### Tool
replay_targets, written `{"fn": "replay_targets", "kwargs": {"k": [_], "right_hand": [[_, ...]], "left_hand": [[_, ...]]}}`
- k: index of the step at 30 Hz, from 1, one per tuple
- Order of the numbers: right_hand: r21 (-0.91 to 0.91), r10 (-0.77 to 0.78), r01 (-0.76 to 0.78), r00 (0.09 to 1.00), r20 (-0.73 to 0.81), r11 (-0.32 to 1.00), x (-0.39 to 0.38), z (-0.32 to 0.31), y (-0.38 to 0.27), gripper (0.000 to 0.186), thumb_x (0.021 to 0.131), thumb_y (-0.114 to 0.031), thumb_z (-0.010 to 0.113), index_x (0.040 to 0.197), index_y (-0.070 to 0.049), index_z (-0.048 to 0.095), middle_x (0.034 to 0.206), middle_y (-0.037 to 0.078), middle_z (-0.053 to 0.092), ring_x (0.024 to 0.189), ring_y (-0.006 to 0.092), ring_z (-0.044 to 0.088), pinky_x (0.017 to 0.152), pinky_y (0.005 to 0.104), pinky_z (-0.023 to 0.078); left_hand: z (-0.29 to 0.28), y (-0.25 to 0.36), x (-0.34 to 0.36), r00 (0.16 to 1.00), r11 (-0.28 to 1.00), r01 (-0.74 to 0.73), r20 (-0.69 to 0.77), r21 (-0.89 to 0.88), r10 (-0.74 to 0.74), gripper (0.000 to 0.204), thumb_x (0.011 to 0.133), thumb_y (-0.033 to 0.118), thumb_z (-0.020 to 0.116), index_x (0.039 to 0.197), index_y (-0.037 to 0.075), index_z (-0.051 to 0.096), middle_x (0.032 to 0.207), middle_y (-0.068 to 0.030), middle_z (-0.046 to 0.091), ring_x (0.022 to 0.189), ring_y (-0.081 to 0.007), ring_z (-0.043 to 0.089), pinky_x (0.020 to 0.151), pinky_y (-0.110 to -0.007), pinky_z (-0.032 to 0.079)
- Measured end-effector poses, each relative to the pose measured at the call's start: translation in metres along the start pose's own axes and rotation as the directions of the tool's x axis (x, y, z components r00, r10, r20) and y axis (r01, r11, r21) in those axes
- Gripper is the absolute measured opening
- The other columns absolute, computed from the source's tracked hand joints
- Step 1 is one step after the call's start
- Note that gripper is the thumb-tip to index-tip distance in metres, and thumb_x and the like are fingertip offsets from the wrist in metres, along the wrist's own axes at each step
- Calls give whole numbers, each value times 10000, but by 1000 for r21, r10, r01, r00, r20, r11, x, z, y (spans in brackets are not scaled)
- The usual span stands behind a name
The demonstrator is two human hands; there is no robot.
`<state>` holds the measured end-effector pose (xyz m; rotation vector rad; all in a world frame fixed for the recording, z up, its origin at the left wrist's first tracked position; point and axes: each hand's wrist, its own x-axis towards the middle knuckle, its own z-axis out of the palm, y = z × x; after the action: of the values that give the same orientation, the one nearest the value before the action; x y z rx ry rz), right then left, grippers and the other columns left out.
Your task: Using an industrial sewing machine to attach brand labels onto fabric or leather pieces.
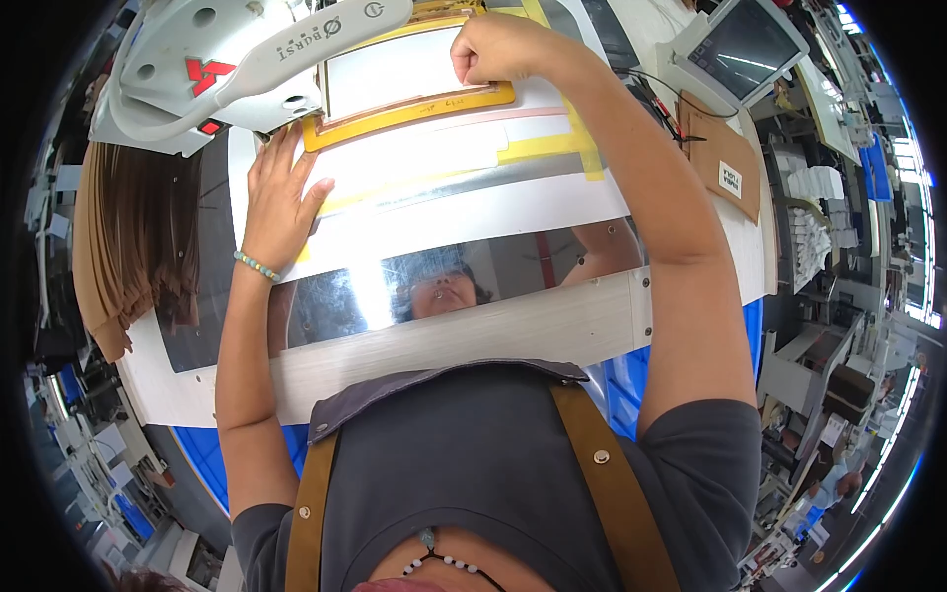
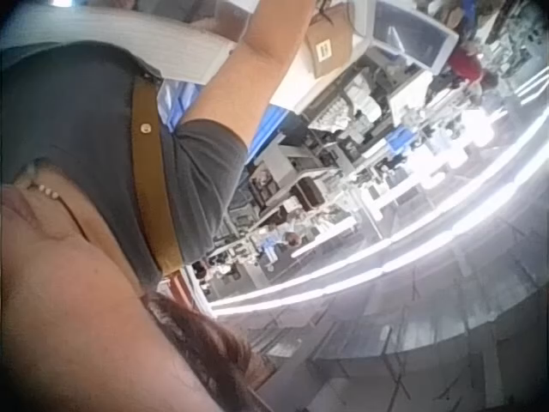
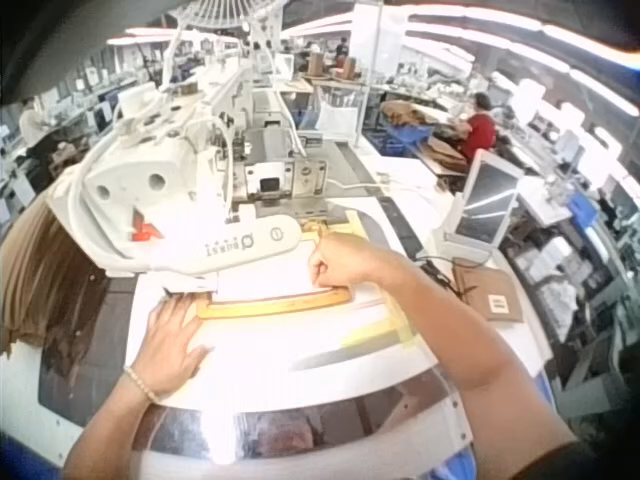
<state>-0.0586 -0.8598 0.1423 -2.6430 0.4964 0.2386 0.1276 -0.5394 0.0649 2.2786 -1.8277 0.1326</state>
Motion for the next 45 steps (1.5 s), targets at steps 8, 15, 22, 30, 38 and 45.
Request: {"fn": "replay_targets", "kwargs": {"k": [8,15,22,30,38,45], "right_hand": [[-272,-15,30,998,56,962,-6,2,-22,163,868,23,639,910,-79,760,1125,75,692,1098,231,673,892,372,555],[-382,33,-54,998,-61,922,-2,5,-13,175,968,-85,573,963,-60,746,1027,101,672,874,279,649,829,389,542],[-169,-364,348,929,-70,922,18,17,-43,531,988,24,475,1395,-201,731,1206,123,725,1145,274,652,1033,347,525],[-129,-524,508,827,-203,852,44,65,-70,600,906,49,553,1411,-226,725,1028,145,590,1020,327,641,930,446,520],[110,-272,396,783,-559,912,-39,52,-38,337,968,49,553,1224,-22,761,1182,157,715,1126,311,678,999,365,506],[128,-207,415,669,-714,901,-34,49,-28,289,951,80,532,1127,26,755,1116,145,717,1091,257,687,979,332,505]], "left_hand": [[2,-4,-4,1000,1000,2,1,31,-2,633,1085,488,504,1542,54,568,1708,-190,378,1621,-356,258,1322,-528,149],[6,-5,-8,1000,999,-18,-22,33,19,623,1089,487,501,1529,53,577,1702,-188,385,1613,-358,276,1316,-531,169],[13,-3,2,996,999,-24,-87,-27,21,585,1073,517,536,1447,84,662,1660,-192,451,1575,-363,343,1305,-534,200],[-11,-14,-11,999,995,17,-37,-98,-20,544,1053,432,604,1430,44,648,1633,-190,486,1552,-369,375,1274,-507,271],[-148,-142,-39,832,938,318,-515,138,-206,239,994,213,698,1152,46,763,1146,-133,764,1113,-346,690,968,-436,557],[-180,-267,-63,798,600,601,-439,529,-412,216,962,70,615,1125,46,754,1168,-168,721,1099,-384,693,931,-465,583]]}}
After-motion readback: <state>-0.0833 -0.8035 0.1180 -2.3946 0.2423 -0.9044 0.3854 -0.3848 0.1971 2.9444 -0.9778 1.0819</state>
